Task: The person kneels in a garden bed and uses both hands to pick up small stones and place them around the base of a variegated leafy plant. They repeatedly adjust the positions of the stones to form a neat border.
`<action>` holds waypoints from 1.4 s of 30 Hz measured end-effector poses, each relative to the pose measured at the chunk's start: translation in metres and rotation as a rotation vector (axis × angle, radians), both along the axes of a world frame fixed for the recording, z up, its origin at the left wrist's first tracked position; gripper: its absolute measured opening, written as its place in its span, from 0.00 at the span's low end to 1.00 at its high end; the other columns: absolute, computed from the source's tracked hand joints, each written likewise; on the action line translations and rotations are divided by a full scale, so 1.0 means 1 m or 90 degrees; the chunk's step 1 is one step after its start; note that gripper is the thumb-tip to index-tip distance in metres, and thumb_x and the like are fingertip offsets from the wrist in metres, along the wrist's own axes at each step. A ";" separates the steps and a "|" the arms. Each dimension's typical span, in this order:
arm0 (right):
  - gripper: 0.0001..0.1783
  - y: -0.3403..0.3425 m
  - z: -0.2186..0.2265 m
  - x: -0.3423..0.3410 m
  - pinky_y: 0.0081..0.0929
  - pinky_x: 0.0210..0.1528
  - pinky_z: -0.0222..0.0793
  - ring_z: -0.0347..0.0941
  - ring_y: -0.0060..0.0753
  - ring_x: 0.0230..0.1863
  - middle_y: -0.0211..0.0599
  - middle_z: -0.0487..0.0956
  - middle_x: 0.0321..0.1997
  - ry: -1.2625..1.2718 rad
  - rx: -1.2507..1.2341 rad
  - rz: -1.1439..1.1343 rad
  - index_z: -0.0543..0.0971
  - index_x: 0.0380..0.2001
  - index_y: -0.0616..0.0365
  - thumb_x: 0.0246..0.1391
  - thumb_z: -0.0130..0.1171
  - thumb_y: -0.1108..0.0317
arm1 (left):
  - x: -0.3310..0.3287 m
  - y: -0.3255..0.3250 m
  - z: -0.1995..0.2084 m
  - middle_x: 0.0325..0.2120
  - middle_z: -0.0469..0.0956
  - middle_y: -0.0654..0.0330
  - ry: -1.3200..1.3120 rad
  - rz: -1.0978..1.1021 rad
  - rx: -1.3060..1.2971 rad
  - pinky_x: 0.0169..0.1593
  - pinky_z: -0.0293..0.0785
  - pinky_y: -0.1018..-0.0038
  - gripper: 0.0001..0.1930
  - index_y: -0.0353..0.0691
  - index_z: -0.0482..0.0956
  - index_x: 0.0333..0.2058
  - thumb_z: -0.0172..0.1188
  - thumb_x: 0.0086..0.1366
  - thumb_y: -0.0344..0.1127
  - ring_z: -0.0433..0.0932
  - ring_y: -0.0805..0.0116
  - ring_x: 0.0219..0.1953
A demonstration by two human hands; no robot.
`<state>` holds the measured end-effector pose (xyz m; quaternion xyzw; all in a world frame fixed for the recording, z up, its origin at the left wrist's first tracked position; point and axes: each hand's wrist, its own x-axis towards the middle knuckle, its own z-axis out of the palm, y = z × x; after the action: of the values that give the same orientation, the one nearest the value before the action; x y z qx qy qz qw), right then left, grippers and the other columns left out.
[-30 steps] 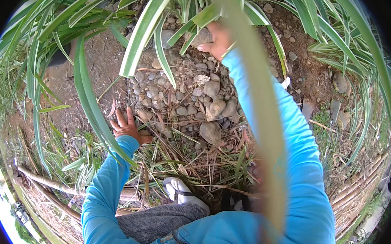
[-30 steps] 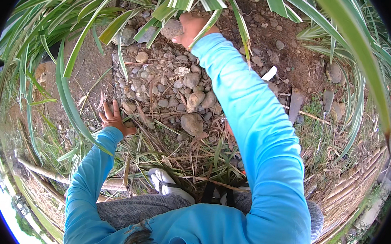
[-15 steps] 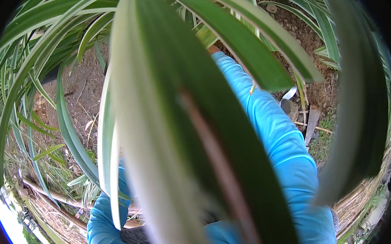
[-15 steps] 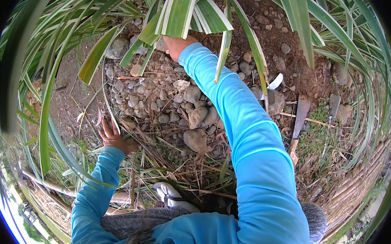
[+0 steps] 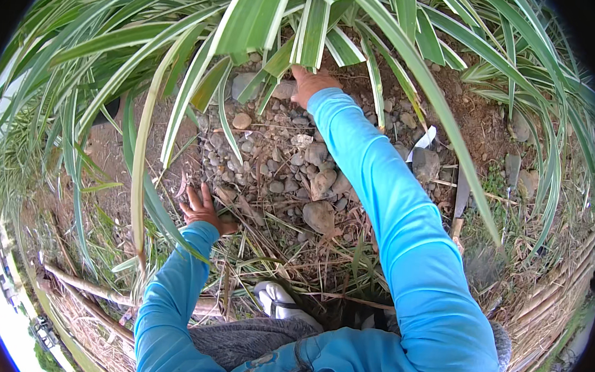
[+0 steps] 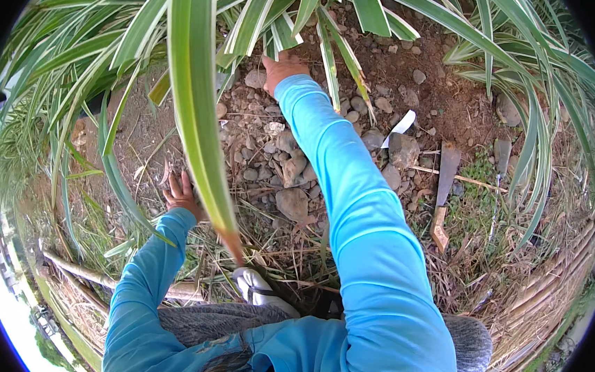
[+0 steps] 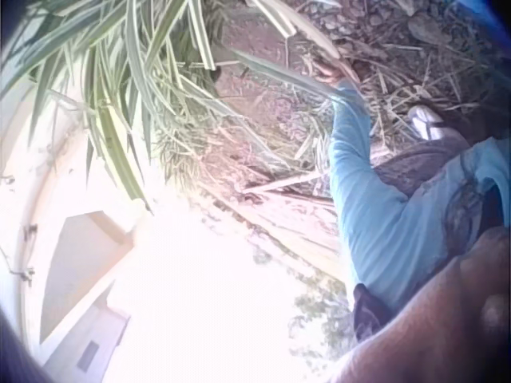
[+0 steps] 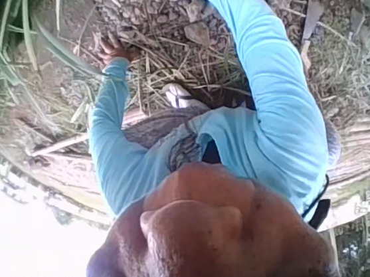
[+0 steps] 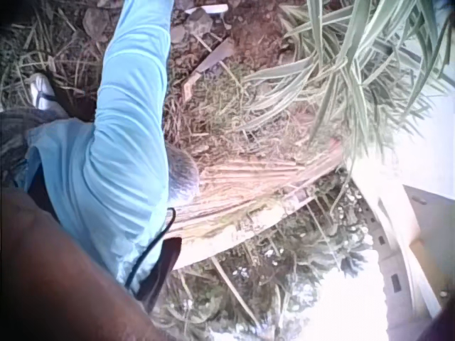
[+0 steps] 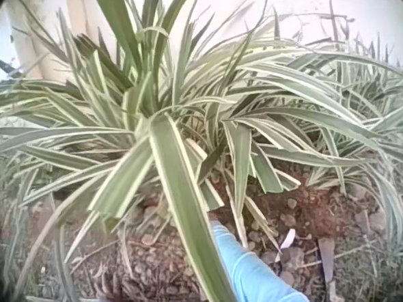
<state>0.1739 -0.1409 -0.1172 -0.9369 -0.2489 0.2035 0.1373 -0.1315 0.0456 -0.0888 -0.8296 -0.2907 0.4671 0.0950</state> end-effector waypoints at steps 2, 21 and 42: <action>0.37 -0.040 0.006 0.000 0.44 0.62 0.61 0.63 0.59 0.61 0.57 0.60 0.63 -0.052 0.118 -0.061 0.61 0.59 0.51 0.49 0.64 0.56 | -0.004 0.000 -0.001 0.69 0.22 0.48 -0.028 0.080 -0.004 0.67 0.48 0.47 0.74 0.55 0.20 0.67 0.69 0.34 0.71 0.32 0.29 0.68; 0.23 -0.006 0.035 -0.049 0.45 0.56 0.64 0.62 0.49 0.59 0.46 0.67 0.57 -0.143 -0.014 0.180 0.73 0.53 0.40 0.52 0.54 0.68 | -0.009 0.007 -0.011 0.68 0.21 0.45 -0.014 0.018 0.008 0.66 0.52 0.50 0.74 0.55 0.20 0.66 0.68 0.36 0.72 0.37 0.29 0.67; 0.21 -0.065 -0.033 0.014 0.40 0.39 0.79 0.79 0.46 0.38 0.44 0.80 0.44 0.687 0.747 -0.475 0.77 0.46 0.61 0.46 0.64 0.68 | -0.005 0.003 -0.006 0.67 0.20 0.43 -0.029 0.072 -0.015 0.69 0.44 0.51 0.75 0.52 0.20 0.67 0.69 0.34 0.71 0.32 0.32 0.68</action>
<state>0.1876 -0.2055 -0.1507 -0.5112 0.1081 0.3999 0.7530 -0.1362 0.0490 -0.0953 -0.8232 -0.3337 0.4563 0.0519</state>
